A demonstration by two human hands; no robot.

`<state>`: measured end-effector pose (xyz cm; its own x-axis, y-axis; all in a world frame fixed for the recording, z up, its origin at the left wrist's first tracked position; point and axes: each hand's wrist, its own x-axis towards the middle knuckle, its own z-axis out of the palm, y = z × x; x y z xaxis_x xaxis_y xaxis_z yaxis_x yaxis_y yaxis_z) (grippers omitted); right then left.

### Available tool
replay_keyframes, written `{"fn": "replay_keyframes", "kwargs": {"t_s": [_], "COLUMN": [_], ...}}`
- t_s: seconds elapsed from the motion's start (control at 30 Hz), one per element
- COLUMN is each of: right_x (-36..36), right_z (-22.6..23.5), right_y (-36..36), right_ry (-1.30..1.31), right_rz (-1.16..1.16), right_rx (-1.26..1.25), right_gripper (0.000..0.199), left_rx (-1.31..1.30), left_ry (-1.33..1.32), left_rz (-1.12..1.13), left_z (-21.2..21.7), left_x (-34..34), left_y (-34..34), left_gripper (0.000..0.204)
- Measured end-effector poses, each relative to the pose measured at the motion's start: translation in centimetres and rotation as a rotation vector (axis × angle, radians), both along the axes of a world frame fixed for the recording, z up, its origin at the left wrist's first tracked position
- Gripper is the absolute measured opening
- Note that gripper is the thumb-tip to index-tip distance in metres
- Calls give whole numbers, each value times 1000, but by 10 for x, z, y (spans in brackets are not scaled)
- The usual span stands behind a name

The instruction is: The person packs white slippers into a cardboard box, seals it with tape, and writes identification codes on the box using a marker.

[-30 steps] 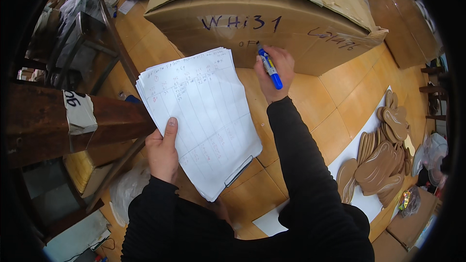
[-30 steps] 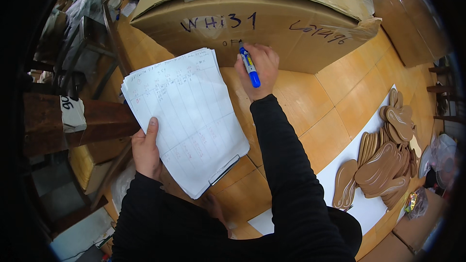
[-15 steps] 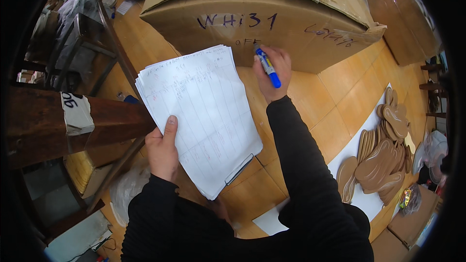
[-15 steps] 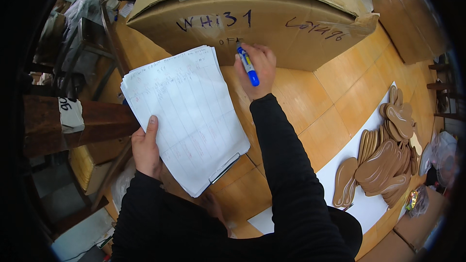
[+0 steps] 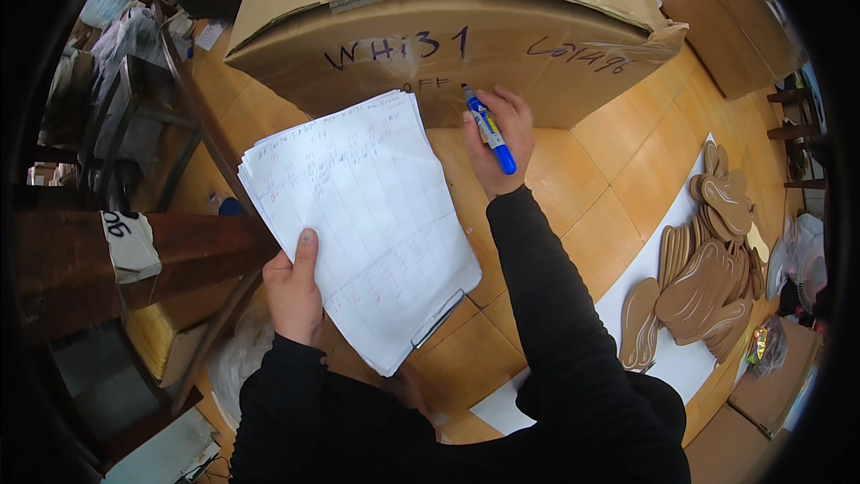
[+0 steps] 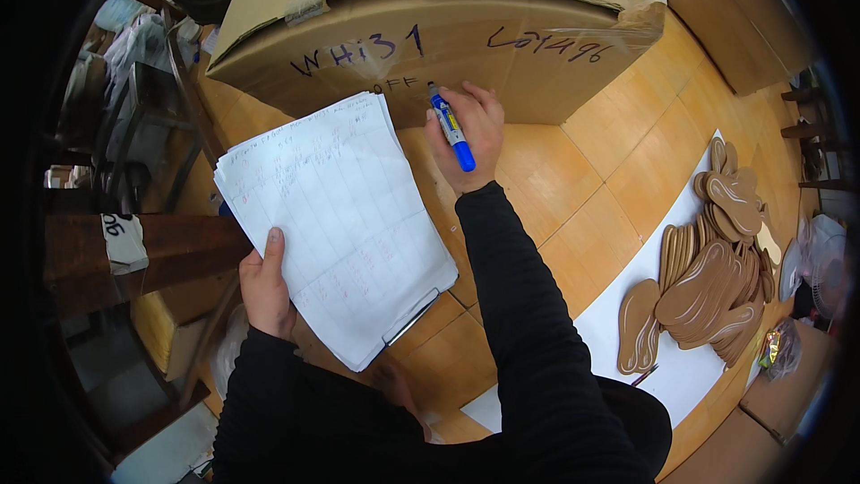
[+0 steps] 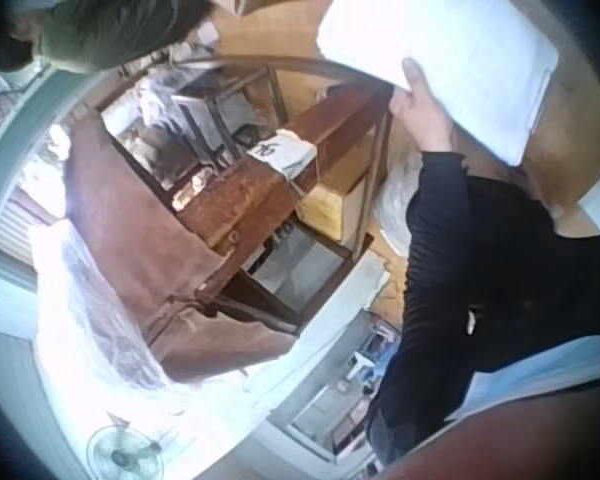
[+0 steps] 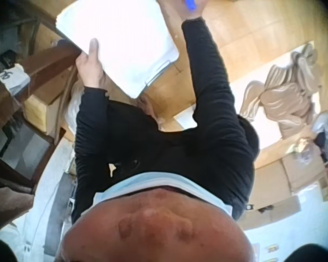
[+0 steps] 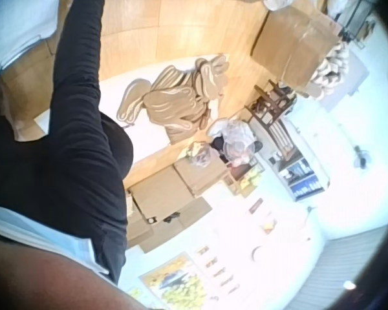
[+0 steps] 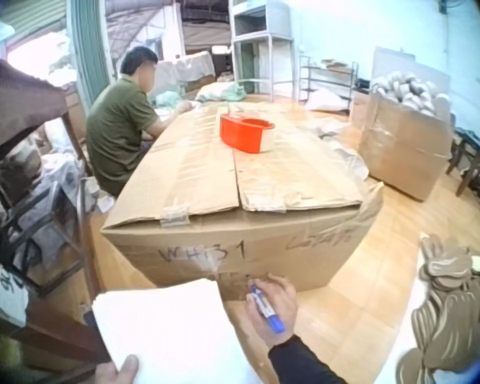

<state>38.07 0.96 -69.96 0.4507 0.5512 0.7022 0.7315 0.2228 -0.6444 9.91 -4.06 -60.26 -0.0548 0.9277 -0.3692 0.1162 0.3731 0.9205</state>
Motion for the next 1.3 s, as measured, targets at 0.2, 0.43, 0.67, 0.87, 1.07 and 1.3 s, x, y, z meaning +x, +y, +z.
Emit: {"fn": "replay_keyframes", "kwargs": {"t_s": [0.2, 0.43, 0.67, 0.87, 1.07, 1.3], "right_x": [4, 1, 5, 7, 6, 12], "right_z": [1, 1, 0, -1, 1, 5], "right_y": [2, 1, 2, 4, 3, 0], "right_ry": [-28, 35, -26, -16, 55, 78], "right_rz": [2, 1, 45, 19, -17, -36], "right_rx": [18, -1, -7, -19, -45, -63], "right_gripper": [30, 30, 32, 32, 30, 28], "left_rx": [10, 35, 2, 1, 17, 18], "left_ry": [-31, -73, -35, -2, -5, -27], "left_rz": [44, 40, 16, -13, 2, 46], "left_z": [3, 4, 3, 3, 3, 5], "left_x": [7, 12, 14, 13, 15, 17], "left_y": [-1, -1, -2, -2, -1, -3], "left_gripper": [40, 39, 41, 45, 43, 40]}}
